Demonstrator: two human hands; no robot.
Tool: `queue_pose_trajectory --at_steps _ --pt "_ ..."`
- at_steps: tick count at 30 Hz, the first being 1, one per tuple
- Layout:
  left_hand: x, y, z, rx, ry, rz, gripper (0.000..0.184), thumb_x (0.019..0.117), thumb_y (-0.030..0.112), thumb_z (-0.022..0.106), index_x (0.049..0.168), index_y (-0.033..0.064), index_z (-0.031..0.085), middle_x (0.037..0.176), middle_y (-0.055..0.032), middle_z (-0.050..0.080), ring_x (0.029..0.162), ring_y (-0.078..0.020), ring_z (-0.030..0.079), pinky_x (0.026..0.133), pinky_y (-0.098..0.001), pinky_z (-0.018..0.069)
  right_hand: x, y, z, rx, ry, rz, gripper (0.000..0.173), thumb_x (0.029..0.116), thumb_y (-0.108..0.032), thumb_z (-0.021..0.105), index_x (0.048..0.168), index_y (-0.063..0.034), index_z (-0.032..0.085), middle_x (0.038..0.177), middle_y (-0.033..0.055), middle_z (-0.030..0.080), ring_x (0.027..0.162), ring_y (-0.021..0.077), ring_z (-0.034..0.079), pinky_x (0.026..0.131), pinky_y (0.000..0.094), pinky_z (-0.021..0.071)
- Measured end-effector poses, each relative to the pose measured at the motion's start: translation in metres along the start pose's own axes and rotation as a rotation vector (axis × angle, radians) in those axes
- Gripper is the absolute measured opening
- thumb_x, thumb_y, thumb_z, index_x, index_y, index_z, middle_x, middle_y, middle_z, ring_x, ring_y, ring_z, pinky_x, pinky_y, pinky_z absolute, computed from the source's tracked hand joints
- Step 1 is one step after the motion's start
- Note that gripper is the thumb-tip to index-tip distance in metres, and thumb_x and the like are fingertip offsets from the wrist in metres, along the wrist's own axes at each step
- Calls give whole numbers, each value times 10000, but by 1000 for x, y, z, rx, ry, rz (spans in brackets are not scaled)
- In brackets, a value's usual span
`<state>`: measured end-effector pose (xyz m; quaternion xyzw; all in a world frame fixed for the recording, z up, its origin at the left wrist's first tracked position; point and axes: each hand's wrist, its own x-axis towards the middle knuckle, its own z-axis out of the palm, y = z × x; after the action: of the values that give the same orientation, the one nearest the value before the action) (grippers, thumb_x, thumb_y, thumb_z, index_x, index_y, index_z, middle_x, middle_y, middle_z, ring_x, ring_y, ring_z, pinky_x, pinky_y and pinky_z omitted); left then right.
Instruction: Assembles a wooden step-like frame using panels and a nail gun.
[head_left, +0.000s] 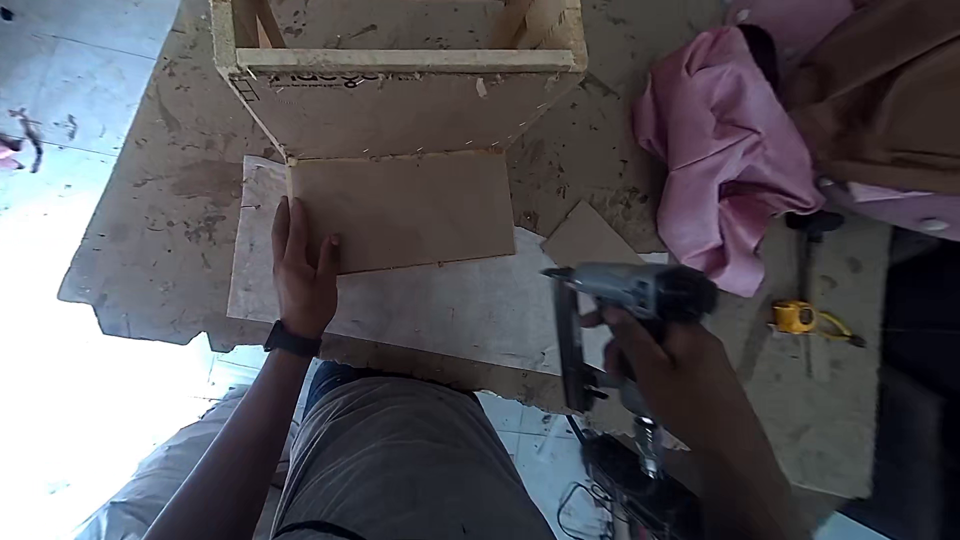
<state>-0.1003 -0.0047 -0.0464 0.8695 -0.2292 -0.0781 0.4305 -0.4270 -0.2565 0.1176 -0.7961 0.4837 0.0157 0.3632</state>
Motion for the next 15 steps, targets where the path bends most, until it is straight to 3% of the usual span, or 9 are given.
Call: queue_pose_trajectory --at_steps 3,12,15 --pt "0 0 -2 -37 -8 -26 695 1027 396 609 1632 215 318 1720 8 194 1551 -143 270 1249 -429 328 31 -50 18 -61 -69 -12 346 1042 -518 499 1131 -224 659 672 10 673 466 188 610 421 390 549" --pt "0 2 -13 -182 -73 -72 646 1047 299 590 1631 234 323 1729 2 152 1531 -151 315 1196 -430 413 55 -80 32 -222 -132 137 321 1057 -464 509 1124 -185 652 701 44 690 470 222 620 441 408 563" --pt "11 -11 -27 -278 -113 -63 596 1048 268 587 1605 209 385 1695 9 270 1490 -137 391 1178 -416 449 50 -104 44 -167 -158 102 336 1036 -489 508 1126 -209 670 732 48 705 494 233 643 463 408 590"
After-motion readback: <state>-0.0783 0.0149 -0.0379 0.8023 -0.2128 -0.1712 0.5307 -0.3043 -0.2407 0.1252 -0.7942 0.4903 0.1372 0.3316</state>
